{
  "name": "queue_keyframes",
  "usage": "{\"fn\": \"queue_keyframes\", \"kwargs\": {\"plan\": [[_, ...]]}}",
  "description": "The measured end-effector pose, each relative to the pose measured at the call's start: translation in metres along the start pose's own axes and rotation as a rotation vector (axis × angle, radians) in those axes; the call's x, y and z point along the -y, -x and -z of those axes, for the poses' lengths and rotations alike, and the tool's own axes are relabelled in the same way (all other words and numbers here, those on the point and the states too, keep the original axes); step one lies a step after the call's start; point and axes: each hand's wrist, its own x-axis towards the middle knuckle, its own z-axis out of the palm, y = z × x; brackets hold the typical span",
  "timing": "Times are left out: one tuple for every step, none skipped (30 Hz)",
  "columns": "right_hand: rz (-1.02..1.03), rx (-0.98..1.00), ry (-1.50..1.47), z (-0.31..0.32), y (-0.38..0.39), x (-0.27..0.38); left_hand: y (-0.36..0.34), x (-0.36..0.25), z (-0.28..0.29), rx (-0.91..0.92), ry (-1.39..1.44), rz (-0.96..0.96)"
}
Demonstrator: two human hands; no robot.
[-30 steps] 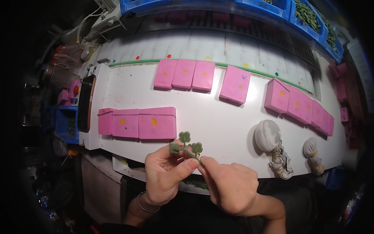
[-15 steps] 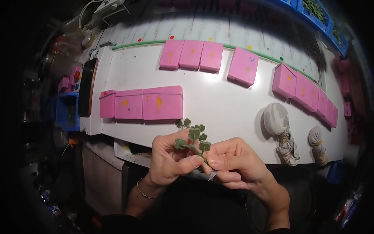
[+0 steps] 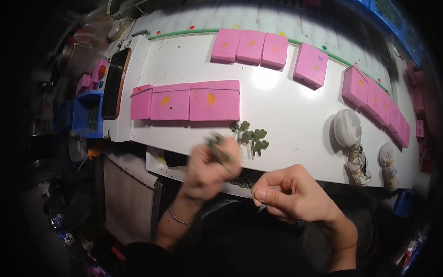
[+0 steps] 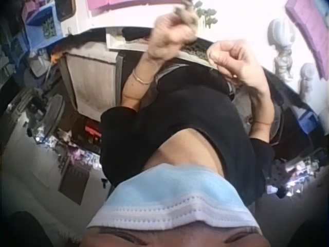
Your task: The person cleans small green wax plant models by hand, places a wax model inside a pink rubber mold, and applies pressure using a circular tool.
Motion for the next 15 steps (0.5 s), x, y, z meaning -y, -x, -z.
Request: {"fn": "queue_keyframes", "kwargs": {"plan": [[-0.064, -0.061, 0.113, -0.001, 0.001, -0.005, -0.002, -0.008, 0.011, 0.012, 0.084, -0.097], [-0.129, -0.104, 0.233, -0.001, -0.001, -0.009, -0.002, -0.015, 0.021, 0.01, 0.16, -0.203], [0.081, -0.184, 0.66, 0.002, -0.001, -0.021, 0.0, -0.025, 0.022, -0.054, 0.112, -0.216], [0.076, -0.184, 0.662, 0.006, -0.002, -0.03, 0.002, -0.032, 0.021, -0.119, 0.063, -0.229], [0.115, -0.227, 0.937, 0.007, -0.005, -0.037, 0.003, -0.034, 0.022, -0.154, 0.007, -0.23], [0.154, -0.269, 1.21, 0.007, -0.006, -0.04, 0.004, -0.034, 0.025, -0.158, 0.006, -0.231], [0.22, -0.261, 1.16, 0.003, -0.006, -0.04, 0.005, -0.031, 0.03, -0.148, -0.029, -0.201], [0.22, -0.257, 1.159, -0.001, -0.009, -0.038, 0.006, -0.03, 0.033, -0.137, -0.065, -0.169], [0.262, -0.225, 1.119, -0.008, -0.014, -0.035, 0.008, -0.031, 0.035, -0.123, -0.057, -0.134], [0.304, -0.193, 1.079, -0.014, -0.02, -0.032, 0.008, -0.032, 0.034, -0.128, -0.058, -0.132], [0.313, -0.141, 1.117, -0.019, -0.028, -0.034, 0.008, -0.033, 0.031, -0.165, -0.072, -0.11], [0.322, -0.082, 1.116, -0.026, -0.037, -0.034, 0.006, -0.032, 0.028, -0.197, -0.086, -0.086], [0.356, -0.078, 1.16, -0.031, -0.049, -0.041, 0.004, -0.03, 0.028, -0.209, -0.07, -0.081], [0.391, -0.078, 1.205, -0.035, -0.064, -0.052, 0.002, -0.03, 0.026, -0.206, -0.069, -0.081], [0.48, -0.118, 1.267, -0.039, -0.078, -0.063, 0.0, -0.029, 0.023, -0.236, -0.103, -0.06]]}}
